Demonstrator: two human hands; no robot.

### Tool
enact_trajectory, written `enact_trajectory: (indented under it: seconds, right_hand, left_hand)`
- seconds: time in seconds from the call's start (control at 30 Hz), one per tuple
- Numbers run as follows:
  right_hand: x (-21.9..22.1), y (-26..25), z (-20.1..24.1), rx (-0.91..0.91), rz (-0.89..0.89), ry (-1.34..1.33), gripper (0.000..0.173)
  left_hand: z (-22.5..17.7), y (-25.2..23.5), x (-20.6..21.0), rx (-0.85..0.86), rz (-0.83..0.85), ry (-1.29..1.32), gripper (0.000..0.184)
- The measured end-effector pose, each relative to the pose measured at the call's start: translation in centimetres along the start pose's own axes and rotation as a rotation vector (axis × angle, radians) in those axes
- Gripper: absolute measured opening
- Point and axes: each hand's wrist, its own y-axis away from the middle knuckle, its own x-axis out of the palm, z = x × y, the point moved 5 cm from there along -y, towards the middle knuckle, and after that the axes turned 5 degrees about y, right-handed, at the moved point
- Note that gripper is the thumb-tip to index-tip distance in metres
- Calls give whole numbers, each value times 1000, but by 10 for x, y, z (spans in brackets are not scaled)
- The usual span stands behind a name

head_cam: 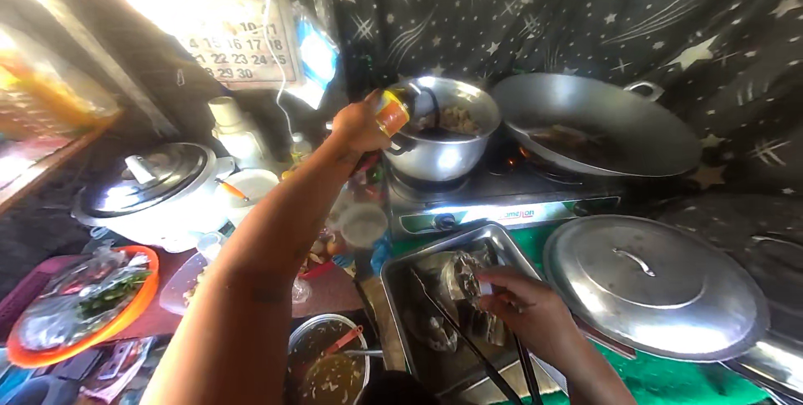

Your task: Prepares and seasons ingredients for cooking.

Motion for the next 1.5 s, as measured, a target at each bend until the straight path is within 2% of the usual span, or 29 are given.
enact_trajectory:
  seconds: [0.13, 0.23, 0.37, 0.47, 0.53, 0.63, 0.73, 0.8, 0.9, 1.03, 1.1, 1.13, 1.33, 1.4, 1.5]
  right_hand:
    - [8, -21, 18, -57, 15, -22, 29]
    - [14, -43, 39, -79, -42, -65, 32]
    - [27, -75, 69, -213, -134, -152, 30]
    - [53, -91, 90, -355, -108, -111, 27]
    - [79, -92, 104, -428, 24, -17, 21]
    - [127, -83, 120, -468, 331, 68, 17]
    - [166, -65, 123, -522, 571, 109, 19]
    - [187, -54, 124, -554, 658, 168, 20]
    - [213, -48, 125, -477, 705, 339, 26]
    - [248, -64, 133, -165, 711, 708, 53]
    - [264, -76, 135, -38, 853, 850, 62]
    - [270, -82, 136, -18, 908, 846, 60]
    - [293, -106, 126, -245, 1063, 659, 21]
    - [305, -113, 113, -266, 1058, 655, 22]
    - [317, -126, 102, -244, 1037, 690, 36]
  left_hand:
    - [18, 20, 12, 11, -112, 357, 117]
    - [33, 53, 26, 83, -236, 646, 120]
    - [50, 140, 54, 244, -334, 975, 115]
    - [75, 213, 92, 229, -261, 1034, 112]
    - [98, 254, 125, 230, -231, 1007, 109]
    - [129, 309, 164, 197, -197, 924, 104]
    - [150, 349, 185, 155, -134, 918, 99]
    - [162, 366, 194, 123, -101, 894, 96]
    - [176, 376, 203, 90, -150, 855, 92]
    - [195, 364, 217, -14, -290, 833, 92]
    - [206, 353, 229, -39, -320, 828, 92]
    - [213, 347, 235, -45, -335, 836, 93]
    - [239, 317, 256, -55, -432, 958, 95]
    - [243, 309, 260, -35, -468, 998, 96]
    - [246, 297, 263, -26, -493, 1045, 99]
